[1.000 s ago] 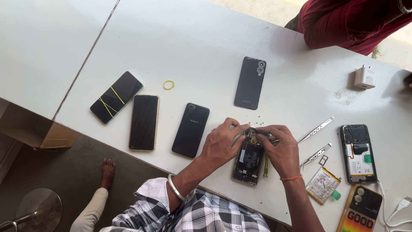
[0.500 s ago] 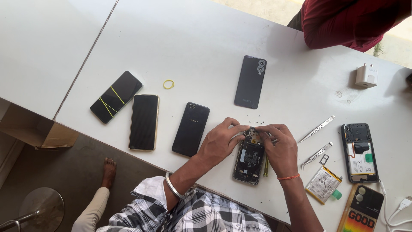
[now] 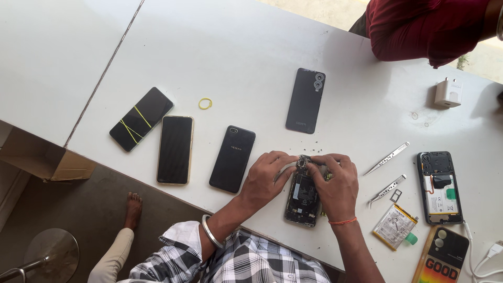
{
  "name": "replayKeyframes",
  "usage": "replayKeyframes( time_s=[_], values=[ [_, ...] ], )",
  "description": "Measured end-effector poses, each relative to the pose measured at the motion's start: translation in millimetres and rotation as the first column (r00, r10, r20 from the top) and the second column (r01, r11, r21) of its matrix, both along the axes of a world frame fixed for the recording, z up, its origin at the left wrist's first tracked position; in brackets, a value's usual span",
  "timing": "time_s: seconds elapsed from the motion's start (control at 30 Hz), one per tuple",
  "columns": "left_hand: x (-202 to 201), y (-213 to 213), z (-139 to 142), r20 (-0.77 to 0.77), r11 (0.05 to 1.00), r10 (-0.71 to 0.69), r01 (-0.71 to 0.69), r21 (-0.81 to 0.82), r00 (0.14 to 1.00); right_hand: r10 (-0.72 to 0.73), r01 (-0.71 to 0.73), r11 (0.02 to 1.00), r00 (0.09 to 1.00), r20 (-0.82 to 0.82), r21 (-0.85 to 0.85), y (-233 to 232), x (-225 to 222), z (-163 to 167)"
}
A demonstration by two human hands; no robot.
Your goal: The person uses a screwdriver to remove screws from a disassembled smartphone chassis on a white table. They then use their fingers to lift and reposition internal components and ribbon cables within the device.
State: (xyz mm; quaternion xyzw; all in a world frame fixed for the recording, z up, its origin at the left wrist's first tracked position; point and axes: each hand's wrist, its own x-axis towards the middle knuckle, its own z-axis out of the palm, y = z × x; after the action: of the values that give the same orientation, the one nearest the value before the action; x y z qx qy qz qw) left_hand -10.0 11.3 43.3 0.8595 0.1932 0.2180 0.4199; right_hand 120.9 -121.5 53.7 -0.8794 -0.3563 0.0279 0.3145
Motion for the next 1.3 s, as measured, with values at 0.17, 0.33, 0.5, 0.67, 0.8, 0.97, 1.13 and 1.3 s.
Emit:
replayKeyframes(
  time_s=[0.17,0.33,0.5,0.67,0.8,0.97,1.13,1.3],
  values=[
    [-1,-2,-7,0.062,0.988,-0.049,0.039,0.152,0.997,0.000,0.001,1.000,0.999,0.049,-0.026,-2,-9,-6],
    [0,-5,-7,-0.026,0.954,-0.081,0.085,0.288,0.996,-0.006,0.006,1.000,1.000,0.026,0.014,-2,-8,-9],
    [-4,1,-8,0.010,0.945,-0.092,0.084,0.317,0.996,-0.019,0.019,1.000,1.000,0.020,0.009,-3,-5,-14],
    [-4,-3,-11,0.063,0.926,-0.093,0.063,0.373,0.994,-0.034,0.034,0.999,0.999,-0.022,0.012,-4,-6,-17],
    [-1,0,-11,0.023,0.886,-0.120,0.096,0.453,0.993,-0.046,0.047,0.999,0.997,-0.055,0.011,-2,-5,-16],
    [10,6,-5,-0.021,0.899,-0.072,0.074,0.431,0.997,-0.141,0.158,0.986,0.952,-0.273,0.043,-5,-6,-7],
    [17,3,-2,-0.030,0.944,-0.021,0.029,0.328,0.999,-0.093,0.113,0.987,0.983,-0.159,0.116,-18,-12,-5],
    [18,2,-1,-0.049,0.972,-0.012,0.023,0.234,0.999,-0.003,0.007,0.999,0.995,0.104,-0.041,-28,-10,-9]
  ],
)
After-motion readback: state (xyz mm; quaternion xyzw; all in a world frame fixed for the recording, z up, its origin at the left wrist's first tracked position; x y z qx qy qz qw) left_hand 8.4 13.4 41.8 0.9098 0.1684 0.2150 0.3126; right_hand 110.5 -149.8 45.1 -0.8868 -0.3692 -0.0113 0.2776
